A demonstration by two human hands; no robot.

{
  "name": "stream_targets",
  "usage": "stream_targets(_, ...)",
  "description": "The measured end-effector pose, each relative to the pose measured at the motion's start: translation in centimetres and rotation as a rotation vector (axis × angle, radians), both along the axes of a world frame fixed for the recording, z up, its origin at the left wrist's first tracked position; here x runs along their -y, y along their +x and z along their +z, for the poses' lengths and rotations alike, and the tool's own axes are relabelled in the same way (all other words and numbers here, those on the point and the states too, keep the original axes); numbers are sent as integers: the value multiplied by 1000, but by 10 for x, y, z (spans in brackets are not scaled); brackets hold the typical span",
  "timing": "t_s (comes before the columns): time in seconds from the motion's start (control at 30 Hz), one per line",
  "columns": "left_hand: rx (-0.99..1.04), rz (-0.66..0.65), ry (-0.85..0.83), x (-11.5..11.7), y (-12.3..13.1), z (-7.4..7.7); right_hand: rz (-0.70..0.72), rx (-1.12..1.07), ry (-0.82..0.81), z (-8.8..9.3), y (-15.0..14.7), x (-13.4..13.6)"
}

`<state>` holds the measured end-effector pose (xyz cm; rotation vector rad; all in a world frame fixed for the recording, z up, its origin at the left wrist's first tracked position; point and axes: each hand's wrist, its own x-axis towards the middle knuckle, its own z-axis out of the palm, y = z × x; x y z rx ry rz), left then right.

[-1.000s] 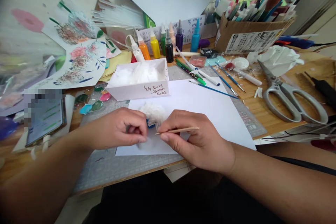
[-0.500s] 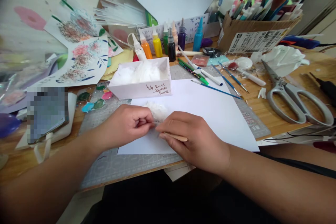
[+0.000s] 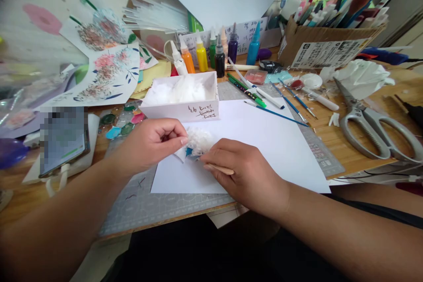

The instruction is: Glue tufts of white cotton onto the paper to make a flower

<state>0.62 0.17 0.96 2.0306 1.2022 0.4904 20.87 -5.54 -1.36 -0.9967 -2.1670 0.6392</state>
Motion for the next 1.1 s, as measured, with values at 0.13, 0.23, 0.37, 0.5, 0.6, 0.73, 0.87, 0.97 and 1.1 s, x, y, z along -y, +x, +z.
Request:
stream_targets(0.13,-59,-55,-15,-1,-2,0,-32,50,-55,4,-4,-3)
stream_targets(0.23,-171,-194,10,-2,-5,2,-64,60,-103,6,-7,-5)
stream_targets(0.37,-256,-324,177,-5,-6,3,-73,51,-144,7,-8,-7)
stream_targets(0.5,-261,-348,248,-6,-5,0,-74,10,-149,5,-7,-8)
stream_targets(0.6,-264,-286,272,-7,-5,-4,-118,-44,-171,6,-4,-6)
stream_targets(0.73,-268,-223,271,-7,-5,-7,-197,-55,-211,10,-2,-3)
stream_targets(0.87,-268,-253,207,-7,-6,-3,-181,-77,-207,13,-2,-2)
stream_targets(0.97,-274,-304,139,-8,-8,1,-222,-94,-181,16,1,0)
stream_targets(1.1,-271,-335,141,-7,-10,4,-177,-121,-124,27,13,-4)
